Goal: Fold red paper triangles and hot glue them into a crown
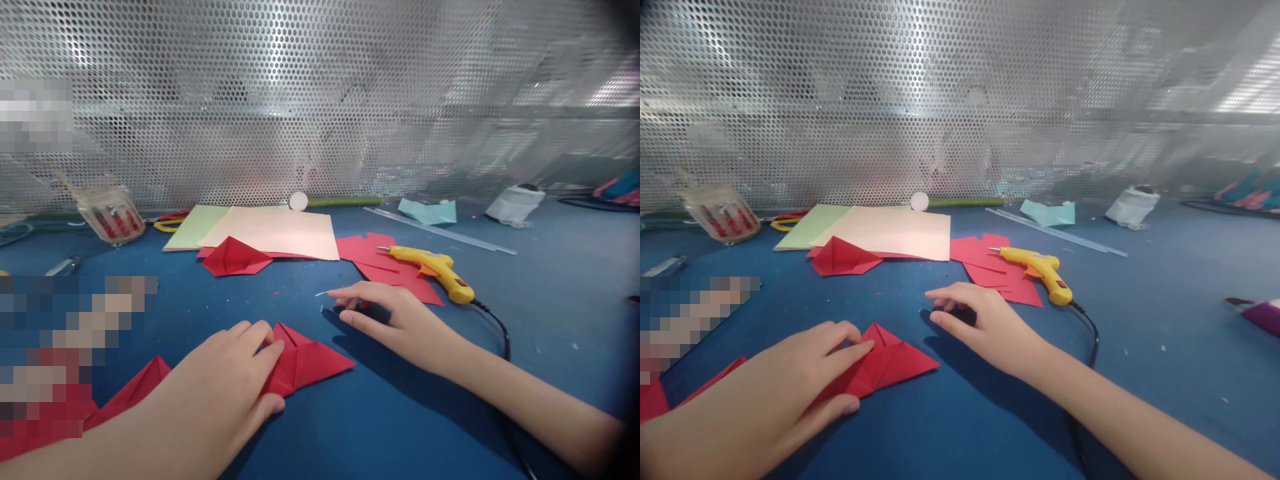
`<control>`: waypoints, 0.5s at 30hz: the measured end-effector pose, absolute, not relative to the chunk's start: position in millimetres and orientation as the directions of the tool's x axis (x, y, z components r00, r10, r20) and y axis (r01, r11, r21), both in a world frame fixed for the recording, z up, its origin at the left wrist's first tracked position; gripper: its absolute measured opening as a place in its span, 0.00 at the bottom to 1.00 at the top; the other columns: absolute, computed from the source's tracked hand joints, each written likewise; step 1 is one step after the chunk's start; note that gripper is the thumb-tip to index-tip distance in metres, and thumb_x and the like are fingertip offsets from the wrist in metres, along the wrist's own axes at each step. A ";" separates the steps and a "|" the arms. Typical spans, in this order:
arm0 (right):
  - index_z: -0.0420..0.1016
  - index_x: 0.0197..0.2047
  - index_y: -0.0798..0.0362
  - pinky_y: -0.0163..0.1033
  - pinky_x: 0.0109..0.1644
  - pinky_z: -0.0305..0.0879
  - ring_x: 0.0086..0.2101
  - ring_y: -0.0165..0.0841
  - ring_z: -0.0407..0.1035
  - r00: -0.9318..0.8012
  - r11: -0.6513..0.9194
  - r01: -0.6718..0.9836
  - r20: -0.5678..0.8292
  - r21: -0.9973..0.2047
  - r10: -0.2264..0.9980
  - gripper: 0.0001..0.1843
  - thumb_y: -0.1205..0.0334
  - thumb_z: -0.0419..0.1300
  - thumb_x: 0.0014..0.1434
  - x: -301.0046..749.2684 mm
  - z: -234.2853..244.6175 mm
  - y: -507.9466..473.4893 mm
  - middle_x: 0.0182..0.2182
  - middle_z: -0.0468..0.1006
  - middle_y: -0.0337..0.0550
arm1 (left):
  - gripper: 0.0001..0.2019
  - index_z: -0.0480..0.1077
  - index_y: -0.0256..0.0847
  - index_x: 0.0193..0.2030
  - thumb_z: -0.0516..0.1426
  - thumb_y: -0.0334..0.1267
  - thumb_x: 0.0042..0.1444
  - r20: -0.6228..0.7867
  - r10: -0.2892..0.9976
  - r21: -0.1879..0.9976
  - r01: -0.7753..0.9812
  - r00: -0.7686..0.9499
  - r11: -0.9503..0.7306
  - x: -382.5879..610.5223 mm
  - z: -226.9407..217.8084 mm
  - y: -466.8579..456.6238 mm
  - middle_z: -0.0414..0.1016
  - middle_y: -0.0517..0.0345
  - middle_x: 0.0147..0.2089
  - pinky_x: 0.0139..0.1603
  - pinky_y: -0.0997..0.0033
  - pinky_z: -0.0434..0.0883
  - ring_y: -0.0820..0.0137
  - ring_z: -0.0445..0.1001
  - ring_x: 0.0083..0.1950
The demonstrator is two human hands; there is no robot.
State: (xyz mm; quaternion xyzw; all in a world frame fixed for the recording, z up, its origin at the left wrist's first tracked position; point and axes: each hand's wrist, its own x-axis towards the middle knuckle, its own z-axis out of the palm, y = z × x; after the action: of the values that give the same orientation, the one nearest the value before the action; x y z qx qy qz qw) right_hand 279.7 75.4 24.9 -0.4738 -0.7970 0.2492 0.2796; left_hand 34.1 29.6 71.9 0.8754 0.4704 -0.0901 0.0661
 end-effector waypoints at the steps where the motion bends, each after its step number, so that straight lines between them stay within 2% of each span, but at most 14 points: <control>1: 0.76 0.53 0.51 0.44 0.47 0.70 0.42 0.36 0.73 -0.414 0.442 0.614 0.210 -0.654 0.886 0.19 0.52 0.56 0.64 279.8 24.5 75.4 0.42 0.80 0.46 | 0.20 0.69 0.37 0.61 0.56 0.33 0.61 -0.247 0.802 0.005 0.829 0.543 -0.559 36.6 71.9 29.0 0.73 0.40 0.58 0.54 0.45 0.72 0.49 0.73 0.56; 5: 0.76 0.53 0.50 0.43 0.48 0.69 0.42 0.35 0.73 -0.451 0.473 0.608 0.213 -0.638 0.867 0.19 0.52 0.56 0.65 281.2 23.0 76.3 0.43 0.79 0.46 | 0.22 0.67 0.36 0.62 0.53 0.30 0.60 -0.253 0.789 -0.025 0.811 0.560 -0.584 40.6 67.8 26.2 0.75 0.43 0.54 0.54 0.49 0.73 0.51 0.74 0.54; 9: 0.76 0.53 0.50 0.43 0.49 0.69 0.43 0.35 0.73 -0.470 0.479 0.604 0.202 -0.636 0.860 0.18 0.52 0.55 0.65 283.4 21.8 76.7 0.45 0.79 0.46 | 0.20 0.74 0.41 0.53 0.53 0.27 0.55 -0.148 0.789 -0.018 0.796 0.596 -0.605 29.0 59.0 20.8 0.77 0.51 0.48 0.45 0.57 0.77 0.57 0.77 0.46; 13: 0.76 0.53 0.49 0.44 0.54 0.67 0.47 0.36 0.71 -0.482 0.490 0.615 0.197 -0.618 0.854 0.18 0.52 0.55 0.65 283.4 20.9 75.7 0.48 0.77 0.46 | 0.23 0.77 0.40 0.48 0.50 0.23 0.49 -0.028 0.715 -0.216 0.695 0.698 -0.686 14.6 46.6 9.9 0.81 0.49 0.42 0.35 0.54 0.79 0.54 0.80 0.37; 15: 0.76 0.53 0.48 0.44 0.54 0.67 0.47 0.36 0.71 -0.485 0.496 0.617 0.201 -0.611 0.851 0.17 0.53 0.55 0.66 281.6 19.9 75.7 0.49 0.76 0.46 | 0.24 0.78 0.39 0.43 0.47 0.19 0.49 0.009 0.677 -0.331 0.641 0.736 -0.693 13.3 44.5 2.8 0.82 0.49 0.40 0.34 0.56 0.79 0.56 0.81 0.35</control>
State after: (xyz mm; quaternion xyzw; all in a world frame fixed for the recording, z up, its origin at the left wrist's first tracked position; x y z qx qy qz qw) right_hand 281.6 75.7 19.9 -0.4429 -0.8287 0.2361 0.2476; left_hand 13.3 2.8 44.5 0.9182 0.3587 -0.0567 -0.1582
